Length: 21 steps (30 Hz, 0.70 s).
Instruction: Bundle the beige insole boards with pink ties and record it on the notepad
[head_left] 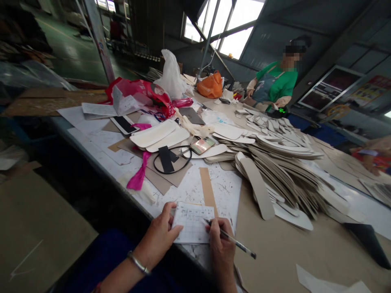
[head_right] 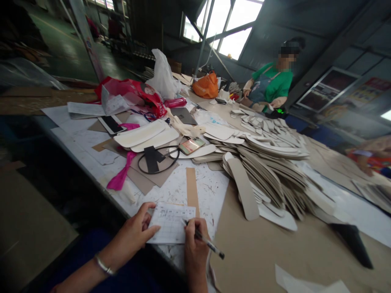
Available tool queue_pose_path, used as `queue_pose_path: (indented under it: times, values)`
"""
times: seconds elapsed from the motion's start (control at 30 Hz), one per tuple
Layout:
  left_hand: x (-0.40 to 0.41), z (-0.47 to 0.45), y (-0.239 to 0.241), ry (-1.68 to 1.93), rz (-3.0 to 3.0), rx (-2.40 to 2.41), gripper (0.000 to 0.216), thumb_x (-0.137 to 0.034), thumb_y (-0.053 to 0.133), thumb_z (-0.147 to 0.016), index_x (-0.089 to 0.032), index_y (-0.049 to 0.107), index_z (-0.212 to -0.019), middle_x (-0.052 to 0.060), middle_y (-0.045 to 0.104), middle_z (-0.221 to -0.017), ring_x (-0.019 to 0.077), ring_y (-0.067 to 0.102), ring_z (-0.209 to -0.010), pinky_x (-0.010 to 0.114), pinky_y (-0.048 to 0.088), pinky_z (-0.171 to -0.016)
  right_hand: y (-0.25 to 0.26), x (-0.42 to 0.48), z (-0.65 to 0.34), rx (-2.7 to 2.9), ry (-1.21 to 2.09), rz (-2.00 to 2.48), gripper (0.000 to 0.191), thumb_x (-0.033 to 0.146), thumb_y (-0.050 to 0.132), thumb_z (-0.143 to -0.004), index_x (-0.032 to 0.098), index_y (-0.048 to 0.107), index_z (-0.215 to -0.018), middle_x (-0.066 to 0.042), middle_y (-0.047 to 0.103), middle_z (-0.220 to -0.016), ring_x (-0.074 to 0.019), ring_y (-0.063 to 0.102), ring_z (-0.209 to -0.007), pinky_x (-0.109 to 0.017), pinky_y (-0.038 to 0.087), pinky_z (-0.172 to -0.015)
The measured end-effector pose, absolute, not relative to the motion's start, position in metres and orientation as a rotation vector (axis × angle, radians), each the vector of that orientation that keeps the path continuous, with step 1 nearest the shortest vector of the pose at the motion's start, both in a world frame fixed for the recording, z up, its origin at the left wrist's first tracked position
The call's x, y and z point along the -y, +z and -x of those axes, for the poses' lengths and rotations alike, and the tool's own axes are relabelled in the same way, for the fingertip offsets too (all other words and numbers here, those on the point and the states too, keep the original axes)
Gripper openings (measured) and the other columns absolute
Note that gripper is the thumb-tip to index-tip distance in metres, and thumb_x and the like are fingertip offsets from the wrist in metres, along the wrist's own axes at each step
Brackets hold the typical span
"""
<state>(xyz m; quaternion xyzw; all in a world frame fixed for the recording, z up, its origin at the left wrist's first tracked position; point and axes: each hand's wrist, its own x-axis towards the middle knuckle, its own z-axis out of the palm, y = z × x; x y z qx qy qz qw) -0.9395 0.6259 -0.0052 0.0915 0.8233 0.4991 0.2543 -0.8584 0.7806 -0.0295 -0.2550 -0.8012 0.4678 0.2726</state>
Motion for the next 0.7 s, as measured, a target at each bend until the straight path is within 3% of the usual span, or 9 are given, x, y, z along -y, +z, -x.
queue_pose_path:
  times: [0.13, 0.37, 0.57, 0.7]
  values:
    - [-0.624, 0.938, -0.005, 1.423, -0.224, -2.187, 0.042, -0.025, 0.046, -0.070, -0.016, 0.037, -0.110, -0.007, 0.038, -0.061, 0.0127, 0.040, -0.049, 0.024, 0.034, -0.047, -0.030, -0.780, 0.857, 2.106, 1.203, 0.743, 0.030, 0.041, 0.047, -0.085, 0.020, 0.049, -0.064, 0.003, 0.049, -0.055, -0.0139, 0.048, -0.054, -0.024, 0.039, -0.051]
    - [-0.624, 0.938, -0.015, 1.575, -0.173, -2.045, 0.042, -0.028, 0.047, -0.069, -0.017, 0.036, -0.108, -0.005, 0.045, -0.061, 0.0146, 0.045, -0.053, 0.022, 0.036, -0.039, -0.025, -0.779, 0.858, 1.999, 1.185, 0.853, 0.030, 0.045, 0.045, -0.085, 0.019, 0.050, -0.070, 0.002, 0.052, -0.060, -0.0149, 0.050, -0.058, -0.025, 0.041, -0.055]
    - [-0.620, 0.943, -0.009, 1.734, -0.046, -1.831, 0.044, -0.022, 0.051, -0.066, -0.014, 0.037, -0.107, 0.000, 0.059, -0.067, 0.0141, 0.053, -0.053, 0.020, 0.038, -0.036, -0.023, -0.778, 0.861, 1.924, 1.075, 0.796, 0.035, 0.047, 0.047, -0.084, 0.015, 0.056, -0.098, -0.004, 0.061, -0.078, -0.0168, 0.059, -0.067, -0.031, 0.046, -0.067]
    - [-0.614, 0.958, 0.006, 1.861, 0.024, -1.793, 0.042, -0.016, 0.052, -0.068, -0.012, 0.039, -0.108, 0.000, 0.060, -0.066, 0.0120, 0.054, -0.049, 0.018, 0.039, -0.035, 0.006, -0.768, 0.861, 1.936, 1.026, 0.713, 0.033, 0.046, 0.047, -0.085, 0.019, 0.059, -0.100, -0.003, 0.066, -0.071, -0.0178, 0.061, -0.064, -0.036, 0.046, -0.075]
